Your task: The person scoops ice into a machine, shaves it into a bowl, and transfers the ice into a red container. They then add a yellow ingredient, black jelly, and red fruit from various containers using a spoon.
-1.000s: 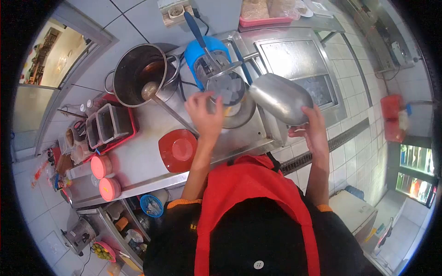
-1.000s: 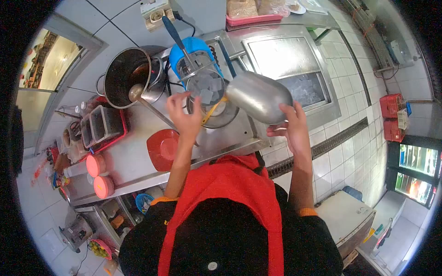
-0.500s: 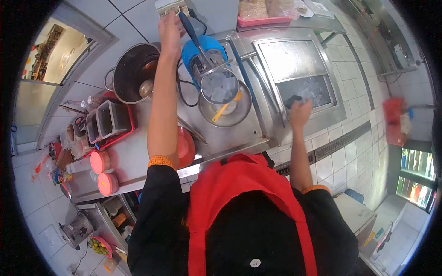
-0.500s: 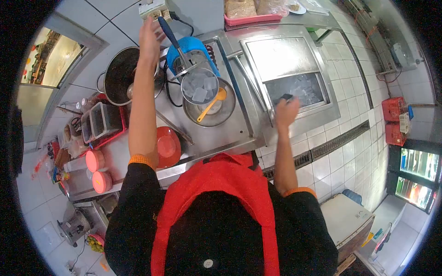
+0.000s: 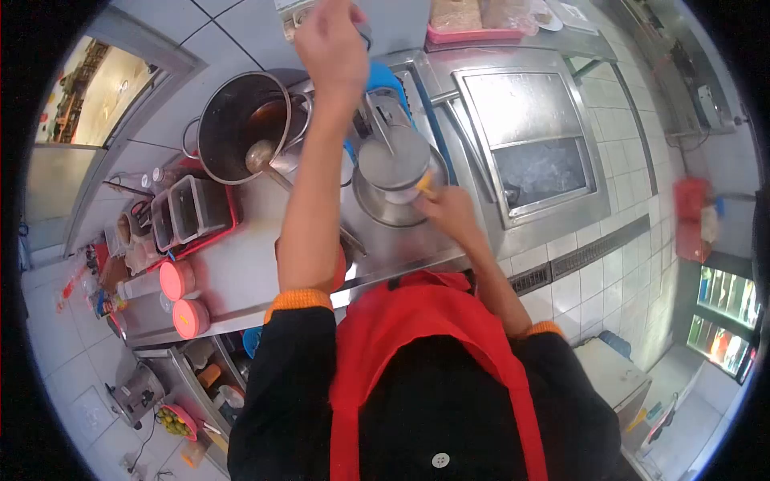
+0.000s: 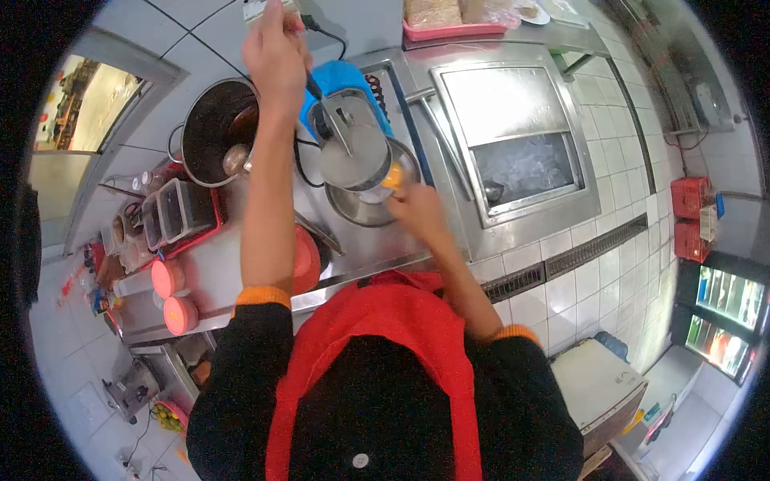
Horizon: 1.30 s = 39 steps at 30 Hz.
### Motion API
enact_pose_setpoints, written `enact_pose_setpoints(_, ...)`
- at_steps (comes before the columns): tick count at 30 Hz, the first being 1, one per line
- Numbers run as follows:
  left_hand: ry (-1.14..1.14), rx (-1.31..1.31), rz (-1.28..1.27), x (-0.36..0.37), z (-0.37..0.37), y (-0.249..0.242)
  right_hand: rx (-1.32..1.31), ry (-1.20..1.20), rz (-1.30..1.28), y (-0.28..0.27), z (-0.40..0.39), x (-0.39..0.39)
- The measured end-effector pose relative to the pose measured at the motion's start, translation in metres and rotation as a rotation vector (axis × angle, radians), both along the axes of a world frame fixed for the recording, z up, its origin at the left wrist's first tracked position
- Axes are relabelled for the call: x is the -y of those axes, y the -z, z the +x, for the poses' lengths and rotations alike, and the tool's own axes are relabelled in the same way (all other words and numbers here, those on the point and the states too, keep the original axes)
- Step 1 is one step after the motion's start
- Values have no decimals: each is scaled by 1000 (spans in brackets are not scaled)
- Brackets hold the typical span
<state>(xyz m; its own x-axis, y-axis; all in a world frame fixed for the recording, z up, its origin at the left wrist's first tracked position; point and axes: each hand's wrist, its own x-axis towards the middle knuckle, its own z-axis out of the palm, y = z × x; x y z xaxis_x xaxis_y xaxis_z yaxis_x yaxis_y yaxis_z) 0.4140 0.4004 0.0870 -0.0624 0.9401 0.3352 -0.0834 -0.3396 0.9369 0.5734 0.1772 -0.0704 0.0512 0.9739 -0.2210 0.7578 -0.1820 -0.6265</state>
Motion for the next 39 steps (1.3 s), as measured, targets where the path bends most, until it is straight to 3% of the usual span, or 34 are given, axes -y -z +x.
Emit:
enact_pose_setpoints(2,-62,-16,195,61,17,-13,-329,284,-274,-44,34,26)
enact_pose_setpoints(4,-44,9,426,108,28,7,-441,375,-7,-22,76,58)
enact_pose_setpoints(7,-95,-33,779,141,37,31,-400,485,15,-45,102,72)
enact_pose_setpoints(9,-44,-61,777,144,34,34,-565,683,-8,-56,105,81)
enact_pose_setpoints(11,-21,-97,808,142,32,36,-557,651,7,-63,98,73)
enact_pose_setpoints(13,7,-72,835,144,29,41,-711,627,198,-72,79,65)
enact_pose_setpoints(19,48,-156,853,151,17,41,-1008,481,147,-113,28,23)
enact_pose_setpoints(21,39,-172,846,152,12,40,-989,433,132,-120,12,12)
enact_pose_setpoints(23,30,-180,837,154,11,42,-559,374,347,-100,-1,6)
enact_pose_setpoints(24,14,-111,823,153,14,45,-374,453,364,-85,-6,7)
enact_pose_setpoints(25,-6,-43,806,154,15,47,-369,425,370,-52,-6,11)
enact_pose_setpoints(27,-23,-81,823,156,16,50,-136,424,634,12,1,16)
enact_pose_setpoints(28,-6,-120,832,157,15,51,-140,388,634,16,-2,20)
enact_pose_setpoints(30,-23,-150,831,158,15,54,-700,688,244,23,-6,29)
enact_pose_setpoints(31,0,-171,828,160,15,55,-695,668,234,38,0,26)
enact_pose_setpoints(34,-3,-151,838,162,16,56,-412,303,419,111,33,28)
enact_pose_setpoints(39,-45,-117,841,165,19,60,-571,307,228,105,2,37)
